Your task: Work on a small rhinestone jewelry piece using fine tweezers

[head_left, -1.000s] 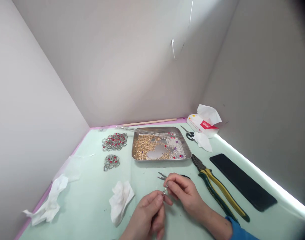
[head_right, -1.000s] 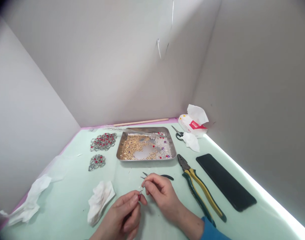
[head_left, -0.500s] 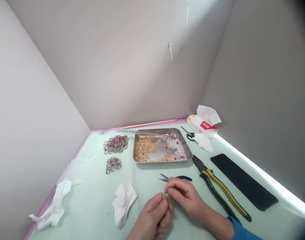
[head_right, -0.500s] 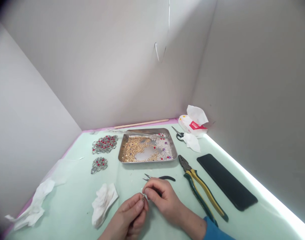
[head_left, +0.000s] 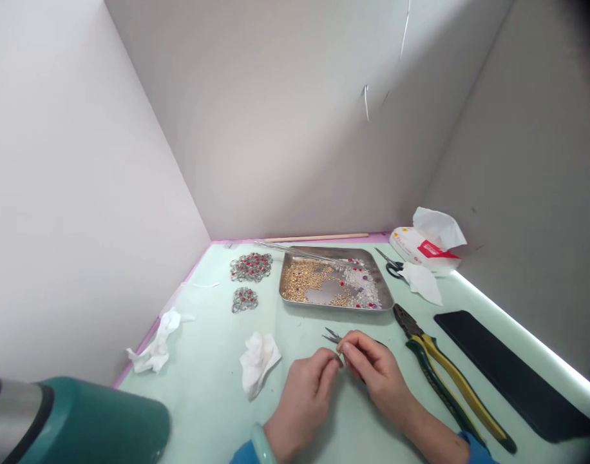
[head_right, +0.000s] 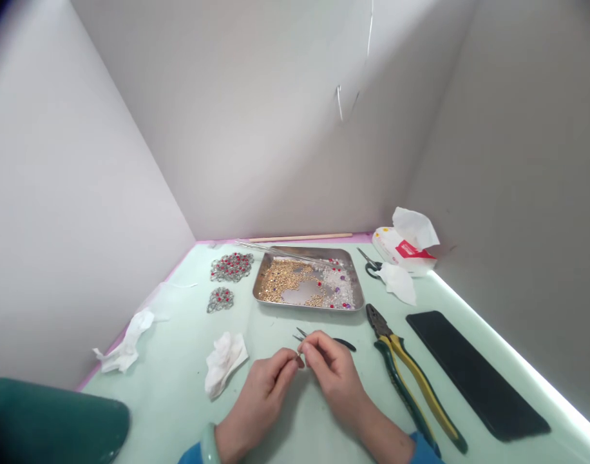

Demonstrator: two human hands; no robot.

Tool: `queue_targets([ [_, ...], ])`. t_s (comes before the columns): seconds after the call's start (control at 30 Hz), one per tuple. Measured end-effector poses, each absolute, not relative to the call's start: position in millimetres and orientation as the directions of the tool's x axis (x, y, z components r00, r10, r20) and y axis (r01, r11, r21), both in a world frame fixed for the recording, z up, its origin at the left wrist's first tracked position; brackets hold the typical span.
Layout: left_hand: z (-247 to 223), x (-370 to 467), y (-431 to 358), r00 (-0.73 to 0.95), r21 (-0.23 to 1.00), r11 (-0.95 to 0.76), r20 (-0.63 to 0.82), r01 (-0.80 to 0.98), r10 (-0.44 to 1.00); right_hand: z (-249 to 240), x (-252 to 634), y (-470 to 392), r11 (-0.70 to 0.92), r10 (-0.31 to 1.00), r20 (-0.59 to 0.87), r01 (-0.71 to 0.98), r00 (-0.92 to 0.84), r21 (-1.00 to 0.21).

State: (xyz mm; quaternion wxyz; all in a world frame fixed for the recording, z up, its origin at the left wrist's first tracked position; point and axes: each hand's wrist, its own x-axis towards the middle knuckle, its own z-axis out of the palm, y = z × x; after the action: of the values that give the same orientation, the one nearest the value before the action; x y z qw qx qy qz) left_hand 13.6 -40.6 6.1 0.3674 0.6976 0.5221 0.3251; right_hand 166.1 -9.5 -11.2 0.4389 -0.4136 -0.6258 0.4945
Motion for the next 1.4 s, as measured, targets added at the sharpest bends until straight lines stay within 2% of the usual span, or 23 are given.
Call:
queue_targets([
  [0.13, 8, 3, -37, 0.224, 0.752, -0.290, 0.192, 0.593, 0.955, -12, 168, -6, 0.119, 0.983, 0.105, 0.083, -0.150, -0.989],
  [0.23, 12, -16, -40, 0.141, 0.630, -0.321, 0.319, 0.707, 0.937, -12, 169, -6, 0.134, 0.981, 0.112, 0.142, -0.156, -0.981],
  [0.33, 15, -39, -48, 0.014, 0.455, -0.237, 0.441, 0.858, 0.897, -12, 166, -9, 0.262, 0.948, 0.198, 0.260, -0.250, -0.929],
  [0.4, 13, -52, -54, -0.018, 0.303, -0.123, 0.425, 0.945, 0.905, -12, 163, -12, 0.362, 0.911, 0.255, 0.334, -0.323, -0.870],
  [0.47, 7, -61, -58, -0.017, 0.211, -0.063, 0.359, 0.976, 0.933, -12, 161, -14, 0.430, 0.881, 0.286, 0.391, -0.376, -0.814],
  [0.53, 0, -67, -60, -0.003, 0.201, -0.069, 0.339, 0.977, 0.941, -12, 160, -14, 0.464, 0.868, 0.304, 0.424, -0.392, -0.778],
  [0.63, -7, -72, -58, -0.008, 0.220, -0.100, 0.441, 0.970, 0.898, -14, 160, -11, 0.477, 0.866, 0.327, 0.432, -0.378, -0.765],
  [0.7, -7, -74, -55, -0.014, 0.187, -0.086, 0.478, 0.979, 0.878, -16, 161, -10, 0.481, 0.867, 0.338, 0.435, -0.366, -0.761],
  [0.8, -3, -72, -53, 0.019, 0.114, -0.077, 0.439, 0.991, 0.898, -18, 160, -10, 0.494, 0.862, 0.352, 0.449, -0.365, -0.744],
  [0.87, 3, -64, -54, 0.048, 0.168, -0.135, 0.440, 0.977, 0.897, -18, 160, -11, 0.504, 0.856, 0.361, 0.445, -0.369, -0.741],
  [0.93, 9, -47, -55, 0.082, 0.324, -0.217, 0.383, 0.921, 0.920, -17, 160, -12, 0.502, 0.856, 0.366, 0.416, -0.366, -0.758],
  [1.0, 15, -26, -56, 0.158, 0.526, -0.223, 0.167, 0.821, 0.973, -16, 160, -11, 0.481, 0.864, 0.365, 0.355, -0.347, -0.801],
  [1.07, 19, -4, -55, 0.258, 0.661, -0.167, -0.043, 0.732, 0.965, -15, 161, -10, 0.446, 0.879, 0.358, 0.279, -0.316, -0.851],
  [1.23, 13, 21, -51, 0.245, 0.779, -0.126, -0.036, 0.614, 0.969, -13, 163, -8, 0.303, 0.928, 0.260, 0.132, -0.266, -0.944],
  [1.4, 4, 16, -49, 0.337, 0.960, 0.045, -0.140, 0.275, 0.931, -7, 162, -8, 0.123, 0.943, 0.120, -0.010, -0.310, -0.992],
])
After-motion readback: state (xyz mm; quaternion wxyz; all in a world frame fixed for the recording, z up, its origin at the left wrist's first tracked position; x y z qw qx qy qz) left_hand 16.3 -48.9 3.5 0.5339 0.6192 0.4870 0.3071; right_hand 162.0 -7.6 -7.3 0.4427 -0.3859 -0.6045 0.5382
